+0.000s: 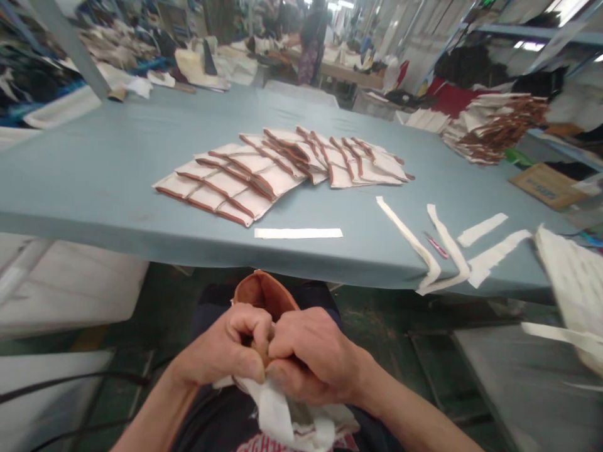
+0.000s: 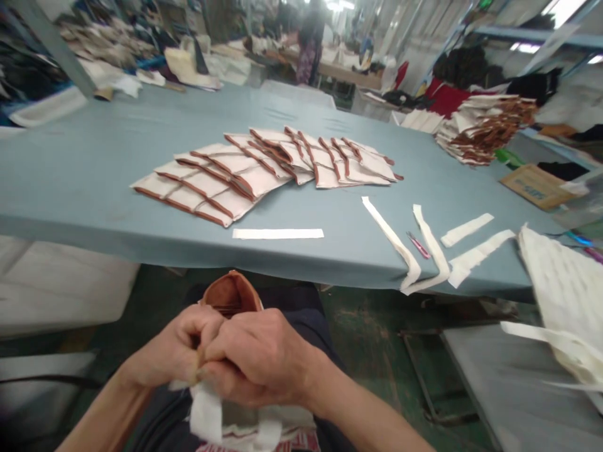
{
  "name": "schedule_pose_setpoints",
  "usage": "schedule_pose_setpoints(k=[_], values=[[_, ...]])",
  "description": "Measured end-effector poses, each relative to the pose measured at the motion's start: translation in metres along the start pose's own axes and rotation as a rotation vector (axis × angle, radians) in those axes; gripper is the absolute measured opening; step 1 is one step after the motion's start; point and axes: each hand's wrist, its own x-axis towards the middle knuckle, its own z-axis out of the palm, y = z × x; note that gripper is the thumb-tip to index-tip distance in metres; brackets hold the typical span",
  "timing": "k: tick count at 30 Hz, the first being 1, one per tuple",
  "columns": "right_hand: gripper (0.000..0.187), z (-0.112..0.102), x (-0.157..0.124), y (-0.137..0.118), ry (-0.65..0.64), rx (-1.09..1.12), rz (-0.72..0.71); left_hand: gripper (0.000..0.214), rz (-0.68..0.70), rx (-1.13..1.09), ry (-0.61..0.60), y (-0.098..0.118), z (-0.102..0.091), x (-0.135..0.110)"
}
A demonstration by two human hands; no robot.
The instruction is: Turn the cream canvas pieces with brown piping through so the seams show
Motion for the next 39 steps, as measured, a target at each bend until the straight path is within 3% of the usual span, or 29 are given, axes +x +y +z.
schedule_pose_setpoints(k=[4,6,10,12,19,25,29,31,34,36,39], values=[[0.029,-0.020,0.009,-0.005,-0.039,-0.041,-0.005,0.058,0.036,0.141,0.119,0.019,0.001,-0.008],[0.028,-0.031,0.011,-0.008,-0.057,-0.043,0.023,0.046,0.119,0.285,0.196,0.028,0.005,-0.012],[0.021,-0.046,0.009,-0.013,-0.094,-0.019,0.156,0.046,0.376,0.626,0.313,0.028,0.015,-0.010],[0.019,-0.050,0.005,-0.013,-0.136,-0.014,0.227,0.049,0.419,0.695,0.314,0.022,0.017,-0.006],[0.025,-0.055,-0.008,0.002,-0.296,0.023,0.412,0.047,0.383,0.704,0.254,0.003,0.012,0.000],[0.040,-0.055,0.004,0.013,-0.440,0.103,0.405,0.045,0.342,0.683,0.212,0.006,0.011,0.004],[0.039,-0.047,0.007,0.014,-0.496,0.041,0.425,0.046,0.318,0.659,0.222,0.008,0.010,0.004],[0.035,-0.041,0.002,0.014,-0.460,-0.067,0.312,0.049,0.281,0.653,0.209,0.006,0.010,0.004],[0.031,-0.035,-0.006,0.011,-0.308,-0.284,0.064,0.058,0.292,0.659,0.213,0.005,0.012,0.004],[0.032,-0.036,-0.007,0.006,-0.203,-0.341,-0.022,0.064,0.397,0.697,0.261,0.007,0.017,0.005],[0.038,-0.042,-0.009,-0.005,-0.118,-0.267,-0.005,0.065,0.585,0.809,0.348,0.016,0.028,0.006]])
